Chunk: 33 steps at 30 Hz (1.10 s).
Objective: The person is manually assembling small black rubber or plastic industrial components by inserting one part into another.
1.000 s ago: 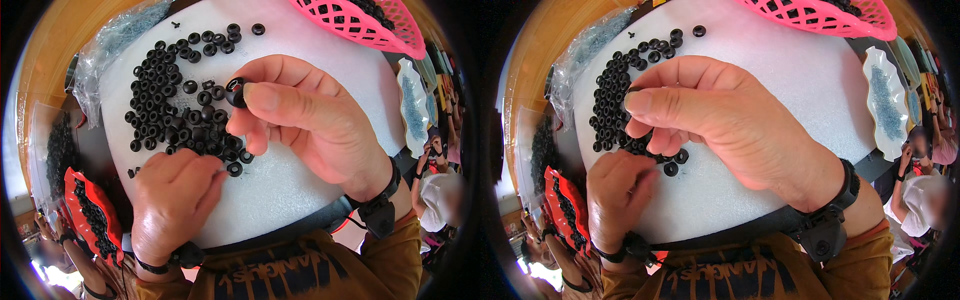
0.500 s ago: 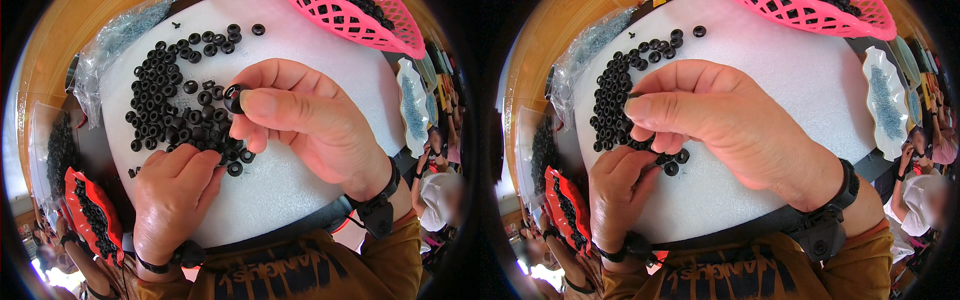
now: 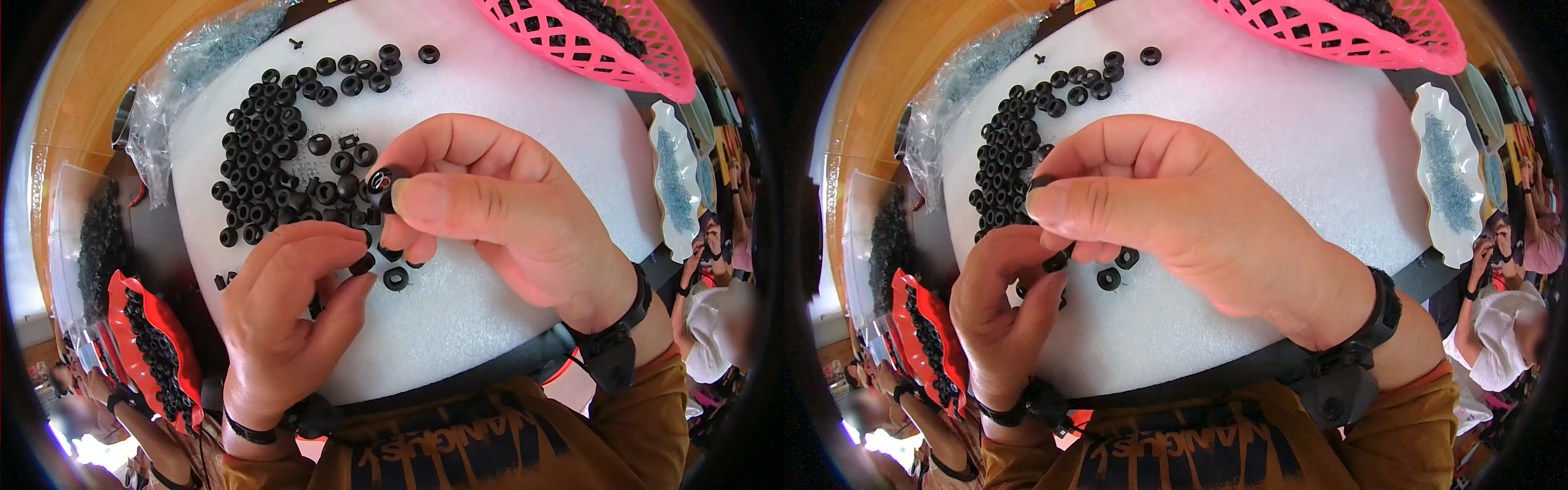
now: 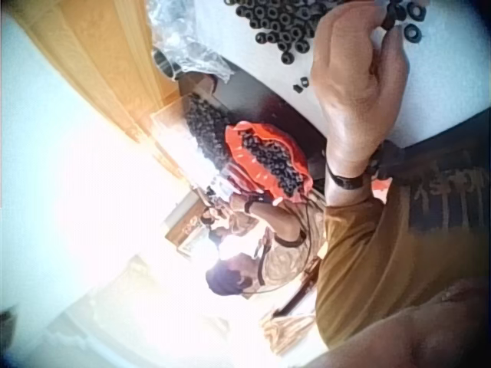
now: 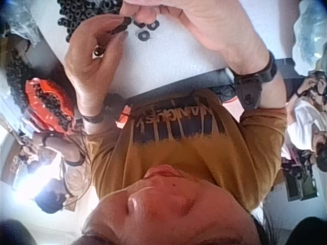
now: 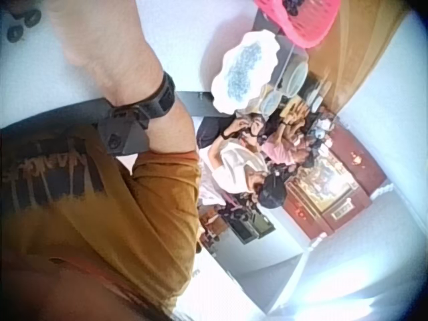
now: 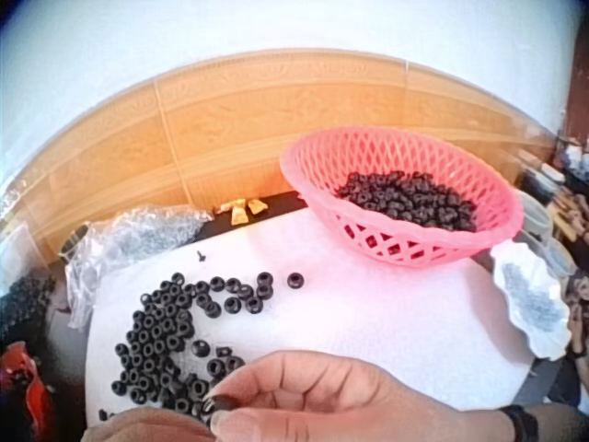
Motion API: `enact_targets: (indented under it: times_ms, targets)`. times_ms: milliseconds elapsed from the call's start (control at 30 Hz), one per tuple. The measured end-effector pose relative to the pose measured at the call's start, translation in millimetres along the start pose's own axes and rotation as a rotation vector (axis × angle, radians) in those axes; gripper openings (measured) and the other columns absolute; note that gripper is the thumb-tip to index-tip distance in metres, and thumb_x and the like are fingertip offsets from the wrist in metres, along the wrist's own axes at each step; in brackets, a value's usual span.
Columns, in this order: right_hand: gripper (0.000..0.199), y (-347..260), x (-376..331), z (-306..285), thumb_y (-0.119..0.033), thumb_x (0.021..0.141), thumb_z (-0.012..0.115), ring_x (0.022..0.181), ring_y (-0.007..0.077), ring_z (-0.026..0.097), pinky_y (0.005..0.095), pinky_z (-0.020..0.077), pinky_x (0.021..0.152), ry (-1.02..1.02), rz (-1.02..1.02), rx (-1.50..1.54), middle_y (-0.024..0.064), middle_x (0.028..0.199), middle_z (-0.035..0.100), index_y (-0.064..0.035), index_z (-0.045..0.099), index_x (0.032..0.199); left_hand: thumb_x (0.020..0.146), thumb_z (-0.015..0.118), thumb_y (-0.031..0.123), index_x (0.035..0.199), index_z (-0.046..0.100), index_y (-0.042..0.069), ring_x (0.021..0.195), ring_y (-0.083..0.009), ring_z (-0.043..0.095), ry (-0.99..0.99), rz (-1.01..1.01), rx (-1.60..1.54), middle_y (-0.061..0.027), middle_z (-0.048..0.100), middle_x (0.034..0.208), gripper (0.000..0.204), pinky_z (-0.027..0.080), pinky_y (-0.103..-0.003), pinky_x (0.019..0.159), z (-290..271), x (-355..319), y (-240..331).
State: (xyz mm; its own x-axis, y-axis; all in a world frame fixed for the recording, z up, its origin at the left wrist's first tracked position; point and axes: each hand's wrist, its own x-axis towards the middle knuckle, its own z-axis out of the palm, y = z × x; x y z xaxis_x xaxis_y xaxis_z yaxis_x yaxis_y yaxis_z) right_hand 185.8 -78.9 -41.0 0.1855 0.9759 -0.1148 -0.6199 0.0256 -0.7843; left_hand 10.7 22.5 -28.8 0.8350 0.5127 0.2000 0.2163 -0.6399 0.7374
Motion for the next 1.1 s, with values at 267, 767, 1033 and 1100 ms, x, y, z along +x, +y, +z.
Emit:
enact_targets:
  times_ms: [267,767,1033,1100]
  targets:
    - [0.026,-1,-4,5,-0.009,0.087,0.066,0.082,0.0135,0.066,0.0262,0.0531,0.075,-0.021,0.075,0.025,0.0076,0.089,0.067,-0.0005,0.059,0.11,0.081,0.066,0.007,0.101,0.054,-0.004,0.061,-0.0115,0.056,0.057,-0.235,-0.689,-0.0128,0.063,0.095,0.025,0.045,-0.022,0.048,-1,-5,9]
    - [0.023,3,-5,3,-0.006,0.086,0.066,0.085,0.0137,0.065,0.0268,0.0527,0.077,-0.116,0.087,0.096,0.0063,0.095,0.066,-0.0001,0.06,0.107,0.084,0.057,-0.007,0.11,0.055,-0.004,0.07,-0.0089,0.059,0.054,-0.191,-0.778,-0.0174,0.063,0.105,0.026,0.051,-0.02,0.06,-8,-4,1]
    - [0.023,1,-6,5,-0.006,0.086,0.066,0.086,0.0132,0.064,0.0267,0.0528,0.078,-0.118,0.095,0.08,0.0065,0.096,0.065,-0.0001,0.06,0.107,0.084,0.059,-0.005,0.108,0.057,-0.003,0.068,-0.0071,0.057,0.108,-0.143,-0.784,-0.0131,0.062,0.1,0.025,0.048,-0.018,0.057,-8,-4,-1]
    - [0.023,1,-6,5,-0.006,0.086,0.066,0.086,0.013,0.064,0.0266,0.0528,0.078,-0.118,0.098,0.083,0.0065,0.097,0.065,-0.0002,0.06,0.107,0.083,0.06,-0.005,0.108,0.059,-0.003,0.068,-0.0062,0.055,0.125,-0.135,-0.748,-0.0103,0.061,0.097,0.025,0.047,-0.017,0.056,-8,-3,0]
